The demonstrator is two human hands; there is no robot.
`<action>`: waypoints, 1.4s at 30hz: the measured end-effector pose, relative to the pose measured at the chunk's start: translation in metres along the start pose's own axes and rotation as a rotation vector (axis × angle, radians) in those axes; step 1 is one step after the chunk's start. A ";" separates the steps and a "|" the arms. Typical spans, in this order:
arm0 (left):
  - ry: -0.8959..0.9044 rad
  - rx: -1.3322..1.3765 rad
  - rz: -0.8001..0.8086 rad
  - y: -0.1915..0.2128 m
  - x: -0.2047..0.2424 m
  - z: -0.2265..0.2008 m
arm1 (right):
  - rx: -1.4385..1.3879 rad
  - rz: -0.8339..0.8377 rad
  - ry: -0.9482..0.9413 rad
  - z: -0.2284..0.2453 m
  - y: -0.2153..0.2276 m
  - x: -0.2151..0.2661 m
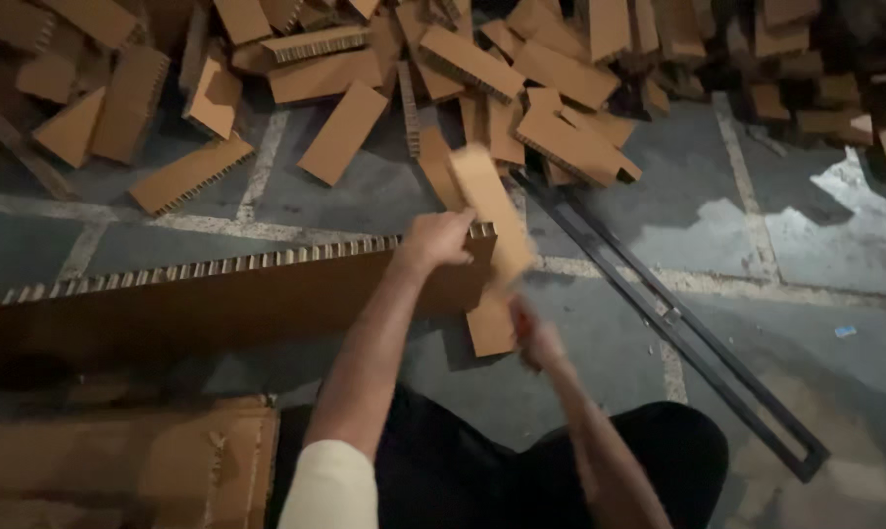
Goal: The person sits on the floor and uses a red utility knife to cut a large sheet of corrugated cardboard into smaller rectangular strips. They repeatedly score and snap the cardboard, stacking the cut pieces to the side.
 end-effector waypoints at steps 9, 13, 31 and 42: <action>0.135 -0.007 0.087 0.024 0.062 0.054 | -0.220 -0.269 -0.135 0.087 0.126 0.044; 0.117 0.004 0.081 0.018 0.043 -0.003 | -0.046 -0.249 0.017 0.131 0.075 0.049; 0.116 -0.035 0.080 0.026 0.022 -0.012 | 0.231 -0.090 -0.069 0.156 0.057 0.021; 0.087 -0.056 0.027 0.030 0.020 -0.010 | 0.206 -0.160 0.057 0.180 0.070 -0.002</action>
Point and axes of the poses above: each hand's wrist, its own x-axis away from the middle knuckle, its own y-axis out of the back of the hand, z = x × y, the point moved 10 cm from there along -x, towards the middle knuckle, and after that the axes turned 11 degrees about z, right-handed, at the moved point
